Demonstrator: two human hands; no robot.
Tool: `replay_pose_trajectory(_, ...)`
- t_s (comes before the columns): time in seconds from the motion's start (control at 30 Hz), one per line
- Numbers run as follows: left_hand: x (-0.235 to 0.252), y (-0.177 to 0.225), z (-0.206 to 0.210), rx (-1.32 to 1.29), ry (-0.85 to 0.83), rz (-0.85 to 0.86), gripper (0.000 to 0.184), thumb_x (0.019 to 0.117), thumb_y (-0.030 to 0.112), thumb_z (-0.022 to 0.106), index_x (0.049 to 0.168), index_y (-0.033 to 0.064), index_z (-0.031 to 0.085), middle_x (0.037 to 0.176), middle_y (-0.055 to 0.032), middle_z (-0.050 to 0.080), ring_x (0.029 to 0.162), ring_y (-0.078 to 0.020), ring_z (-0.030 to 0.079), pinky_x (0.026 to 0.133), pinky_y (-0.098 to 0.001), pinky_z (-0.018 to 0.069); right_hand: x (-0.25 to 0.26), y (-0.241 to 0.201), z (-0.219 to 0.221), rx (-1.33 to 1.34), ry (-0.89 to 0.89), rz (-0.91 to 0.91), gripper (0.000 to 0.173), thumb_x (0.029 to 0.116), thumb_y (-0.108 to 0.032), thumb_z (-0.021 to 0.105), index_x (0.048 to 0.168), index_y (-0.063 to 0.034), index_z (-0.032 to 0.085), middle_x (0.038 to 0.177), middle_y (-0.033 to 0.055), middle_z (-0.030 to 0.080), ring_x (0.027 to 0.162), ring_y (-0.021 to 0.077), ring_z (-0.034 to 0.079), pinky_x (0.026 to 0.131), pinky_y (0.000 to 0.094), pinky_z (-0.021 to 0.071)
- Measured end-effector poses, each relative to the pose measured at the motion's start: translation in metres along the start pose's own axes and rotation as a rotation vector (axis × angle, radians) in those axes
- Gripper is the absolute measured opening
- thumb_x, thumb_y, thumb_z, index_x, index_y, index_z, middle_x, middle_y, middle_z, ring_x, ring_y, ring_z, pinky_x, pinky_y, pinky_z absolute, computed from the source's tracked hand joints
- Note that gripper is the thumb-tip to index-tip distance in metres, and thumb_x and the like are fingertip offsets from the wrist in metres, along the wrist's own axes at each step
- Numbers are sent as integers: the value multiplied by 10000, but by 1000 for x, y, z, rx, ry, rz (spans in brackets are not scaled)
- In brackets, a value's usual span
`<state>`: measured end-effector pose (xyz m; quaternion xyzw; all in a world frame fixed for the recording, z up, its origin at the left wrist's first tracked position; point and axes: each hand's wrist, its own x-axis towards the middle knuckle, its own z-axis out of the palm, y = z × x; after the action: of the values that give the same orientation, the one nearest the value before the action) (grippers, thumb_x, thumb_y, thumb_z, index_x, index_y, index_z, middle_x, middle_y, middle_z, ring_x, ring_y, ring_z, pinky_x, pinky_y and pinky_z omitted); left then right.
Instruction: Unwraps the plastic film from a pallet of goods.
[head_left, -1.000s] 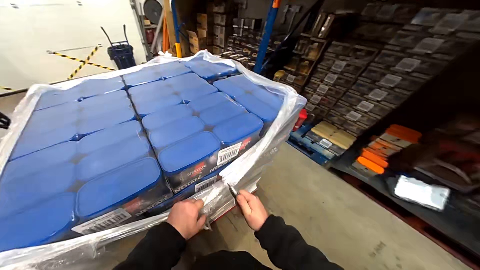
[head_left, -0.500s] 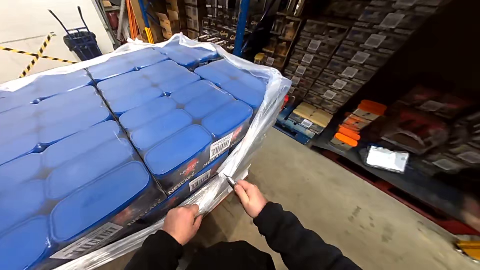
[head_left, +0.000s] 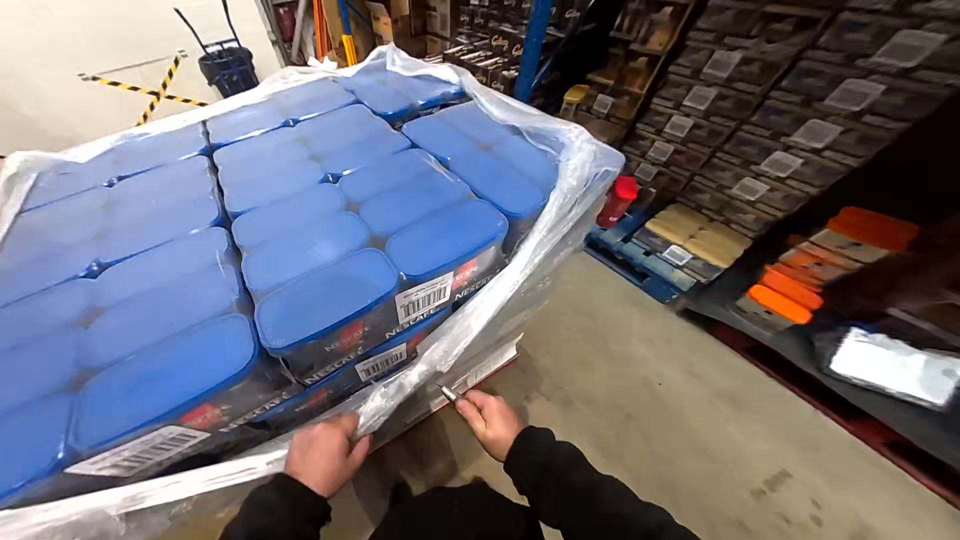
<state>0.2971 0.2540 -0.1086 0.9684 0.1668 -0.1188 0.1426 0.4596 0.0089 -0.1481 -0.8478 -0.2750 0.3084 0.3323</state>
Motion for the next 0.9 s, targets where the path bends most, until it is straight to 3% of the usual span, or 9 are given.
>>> replay_pose_trajectory(0.13,21,28,-27,126,-188,-95,733,948,506,640,1565,168,434,1151,-258,716,1077,-483,687,913,-682,517,-11,-6,-21,66,-46,-136,493,1079,-409,420,1000,19,654,808,158,631,763,289,634,743,498,518)
replay_pose_trajectory(0.2,36,36,-23,197,-196,-85,707,931,541,665,1507,155,524,1225,-230,702,1175,-446,649,1014,-653,469,-9,-1,-23,63,-75,-171,517,1077,-435,420,997,18,655,820,166,642,779,297,645,752,508,525)
replay_pose_trajectory(0.3,57,41,-12,215,-149,-50,587,877,497,741,1266,60,693,1369,-202,606,1310,-408,542,1098,-596,423,-10,13,-20,51,-114,-168,547,1070,-487,415,1009,3,651,837,170,646,801,304,652,765,525,527)
replay_pose_trajectory(0.43,61,50,-1,81,-208,-121,773,846,388,790,1461,28,492,1423,-259,560,1300,-452,559,1070,-621,453,-18,15,-24,63,-82,-200,535,1069,-476,416,978,-2,645,790,147,621,747,282,629,719,500,515)
replay_pose_trajectory(0.5,63,51,-1,66,-248,-138,871,861,421,762,1577,108,377,1408,-238,587,1285,-433,581,1064,-620,457,-20,-2,-32,58,-35,-262,525,1070,-462,417,952,-1,638,773,140,615,734,271,626,705,484,514)
replay_pose_trajectory(0.7,64,47,-7,40,-279,-60,586,958,429,674,1411,69,584,1317,-220,656,1220,-413,633,1033,-622,475,-23,-60,-29,213,265,-563,617,1077,-529,395,852,-24,669,646,45,579,592,125,567,579,331,490)
replay_pose_trajectory(0.77,62,47,-9,36,-278,-33,525,993,384,627,1409,66,587,1317,-218,658,1215,-409,639,1022,-620,486,-4,-55,-12,152,254,-452,564,1071,-470,419,882,-12,689,695,87,626,649,174,617,628,376,522)
replay_pose_trajectory(0.83,59,46,-7,43,-297,-21,464,1036,356,562,1391,60,597,1315,-213,660,1225,-397,638,1026,-604,490,30,-16,12,-48,39,-17,536,1078,-470,439,1125,-13,714,1008,207,733,988,333,718,910,539,549)
replay_pose_trajectory(0.9,49,41,0,46,-312,12,406,1054,316,517,1333,40,624,1281,-221,671,1208,-400,646,1010,-598,502,40,54,50,-105,-118,349,665,1069,-594,381,1325,-48,660,1264,233,692,1235,387,648,1076,612,470)
